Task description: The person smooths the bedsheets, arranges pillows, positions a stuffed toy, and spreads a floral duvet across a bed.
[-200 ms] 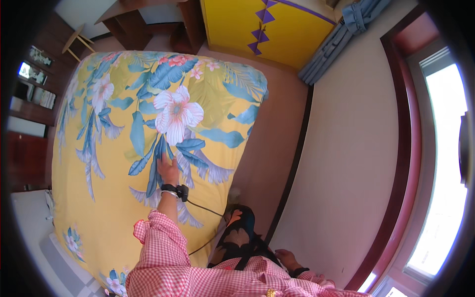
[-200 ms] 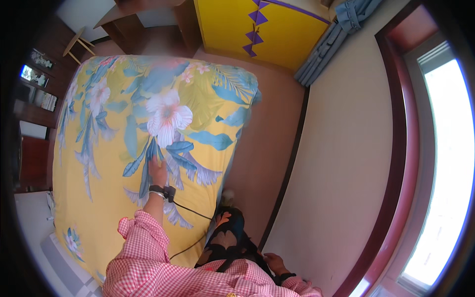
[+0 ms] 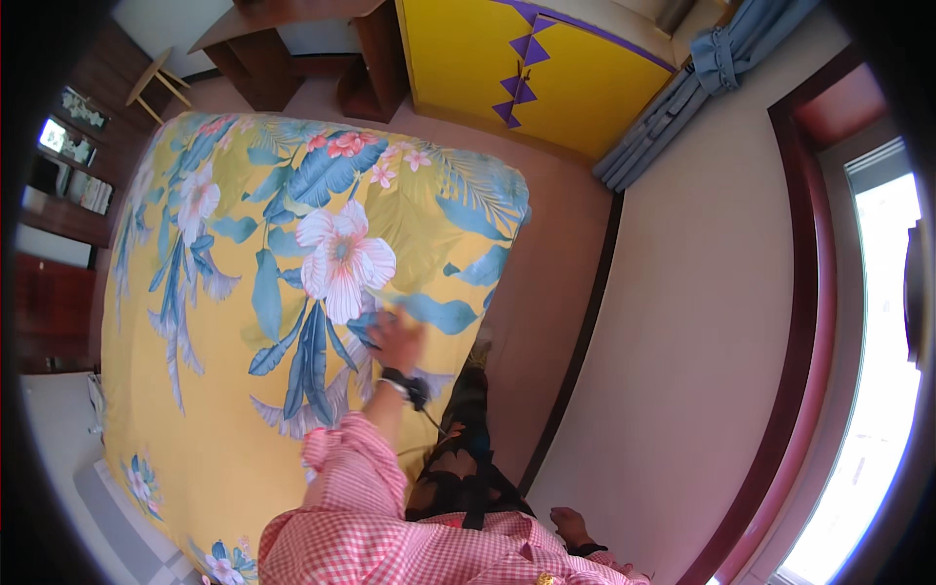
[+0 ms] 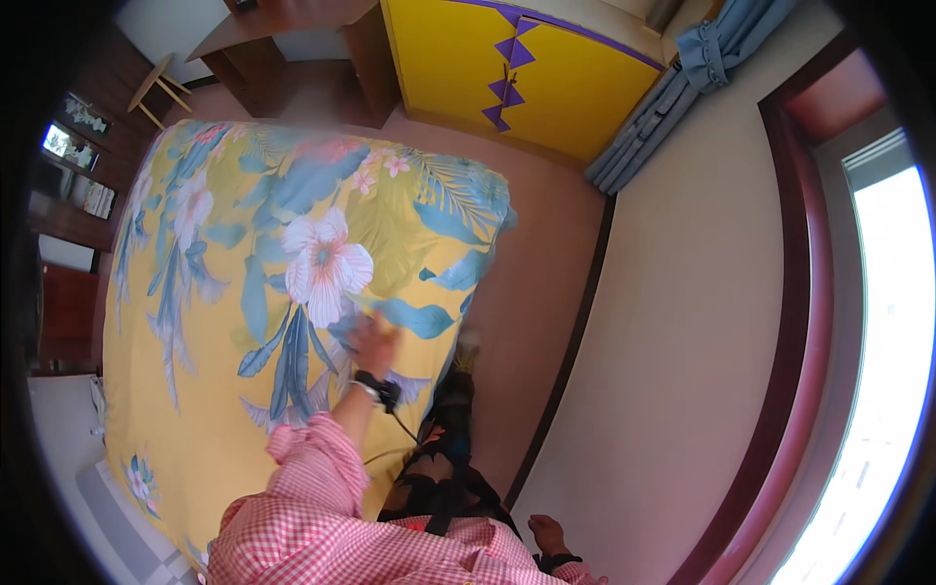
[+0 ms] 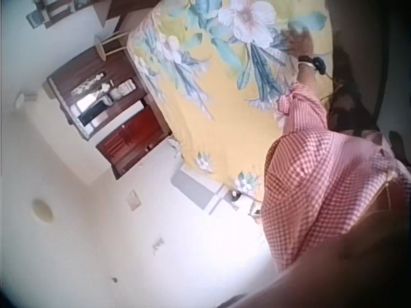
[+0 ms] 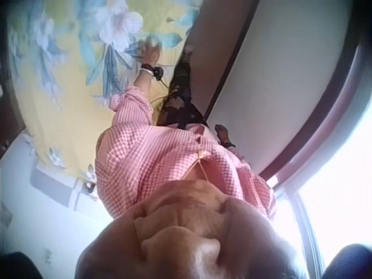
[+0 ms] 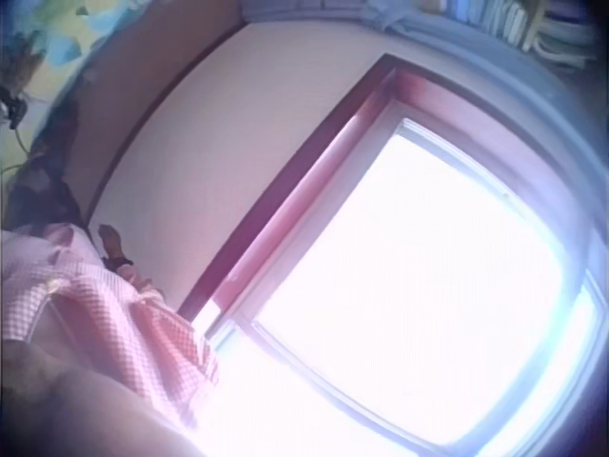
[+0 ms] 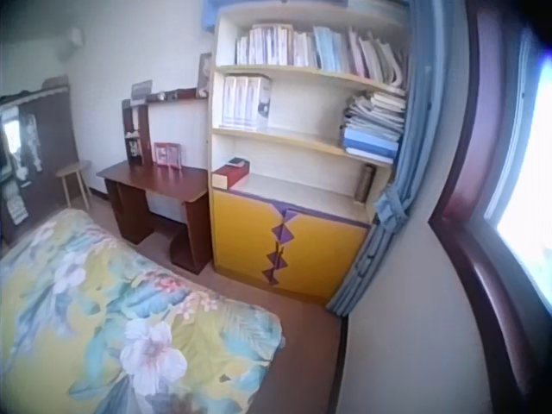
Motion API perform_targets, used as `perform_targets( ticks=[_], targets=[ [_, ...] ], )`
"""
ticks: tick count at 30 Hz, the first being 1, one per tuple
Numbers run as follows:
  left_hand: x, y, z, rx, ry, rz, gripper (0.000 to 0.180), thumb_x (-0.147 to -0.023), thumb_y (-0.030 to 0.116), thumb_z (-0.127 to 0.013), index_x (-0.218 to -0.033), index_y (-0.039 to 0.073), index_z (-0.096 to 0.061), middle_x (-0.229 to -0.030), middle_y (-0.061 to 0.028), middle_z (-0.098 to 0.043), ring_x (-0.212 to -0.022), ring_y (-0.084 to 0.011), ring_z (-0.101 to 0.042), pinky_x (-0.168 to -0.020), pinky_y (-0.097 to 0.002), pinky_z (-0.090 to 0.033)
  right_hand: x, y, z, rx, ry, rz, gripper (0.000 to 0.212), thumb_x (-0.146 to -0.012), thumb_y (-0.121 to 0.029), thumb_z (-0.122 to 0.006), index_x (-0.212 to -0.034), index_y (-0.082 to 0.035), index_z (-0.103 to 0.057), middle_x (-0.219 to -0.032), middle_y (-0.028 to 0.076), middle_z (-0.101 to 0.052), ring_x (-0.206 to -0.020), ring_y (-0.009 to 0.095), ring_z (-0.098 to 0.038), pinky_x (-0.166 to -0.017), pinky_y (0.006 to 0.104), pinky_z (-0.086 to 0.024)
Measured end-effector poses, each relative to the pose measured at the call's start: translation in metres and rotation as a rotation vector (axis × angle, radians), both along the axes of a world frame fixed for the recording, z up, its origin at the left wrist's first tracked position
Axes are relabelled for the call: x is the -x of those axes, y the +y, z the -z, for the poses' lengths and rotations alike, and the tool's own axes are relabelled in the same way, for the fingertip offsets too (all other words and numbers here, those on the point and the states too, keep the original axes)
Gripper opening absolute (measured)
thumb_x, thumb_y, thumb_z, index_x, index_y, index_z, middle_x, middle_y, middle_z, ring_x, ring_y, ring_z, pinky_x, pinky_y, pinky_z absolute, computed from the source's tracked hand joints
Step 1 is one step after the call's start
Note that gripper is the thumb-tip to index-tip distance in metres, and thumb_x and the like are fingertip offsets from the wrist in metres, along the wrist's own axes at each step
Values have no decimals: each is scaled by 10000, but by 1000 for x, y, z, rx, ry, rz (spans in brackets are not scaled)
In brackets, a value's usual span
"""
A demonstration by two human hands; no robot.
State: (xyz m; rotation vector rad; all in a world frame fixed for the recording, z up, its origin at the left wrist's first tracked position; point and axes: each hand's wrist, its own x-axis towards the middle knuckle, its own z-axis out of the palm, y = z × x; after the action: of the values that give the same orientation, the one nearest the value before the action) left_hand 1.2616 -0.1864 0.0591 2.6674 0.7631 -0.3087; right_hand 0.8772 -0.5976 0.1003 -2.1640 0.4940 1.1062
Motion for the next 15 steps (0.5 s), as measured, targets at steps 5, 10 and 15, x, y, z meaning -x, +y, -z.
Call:
perform_targets(
  ticks=[5, 10, 15],
  targets=[
    [-33, -120, -3, 549, -129, 399, 652, -750, 491, -562, -1307, 239, -335, -1376, -159, -259, -1230, -500, -176, -966, -586, -216, -148, 43, -31, -86, 378, 342, 292, -813, -283, -569, -1017, -79, -613, -881, 61, -630, -815, 158, -595, -681, 274, -476],
    [-123, -16, -39, 167, -524, 359, 669, -729, 318, -641, -1305, 154, -344, -1314, -199, -334, -1203, -435, -279, -986, -529, -214, -301, 65, -59, -259, 145, 481, 244, -819, -198, -581, -1030, -76, -599, -848, 30, -611, -772, 135, -583, -627, 263, -468],
    [-154, 188, 0, 49, -320, -163, 468, -769, 302, -562, -1145, 37, -476, -1042, -207, -522, -898, -397, -503, -771, -470, -422, -402, 77, -72, -402, 154, 536, 274, -845, -160, -556, -1091, -40, -546, -961, 72, -598, -844, 173, -595, -734, 292, -481]
  ],
)
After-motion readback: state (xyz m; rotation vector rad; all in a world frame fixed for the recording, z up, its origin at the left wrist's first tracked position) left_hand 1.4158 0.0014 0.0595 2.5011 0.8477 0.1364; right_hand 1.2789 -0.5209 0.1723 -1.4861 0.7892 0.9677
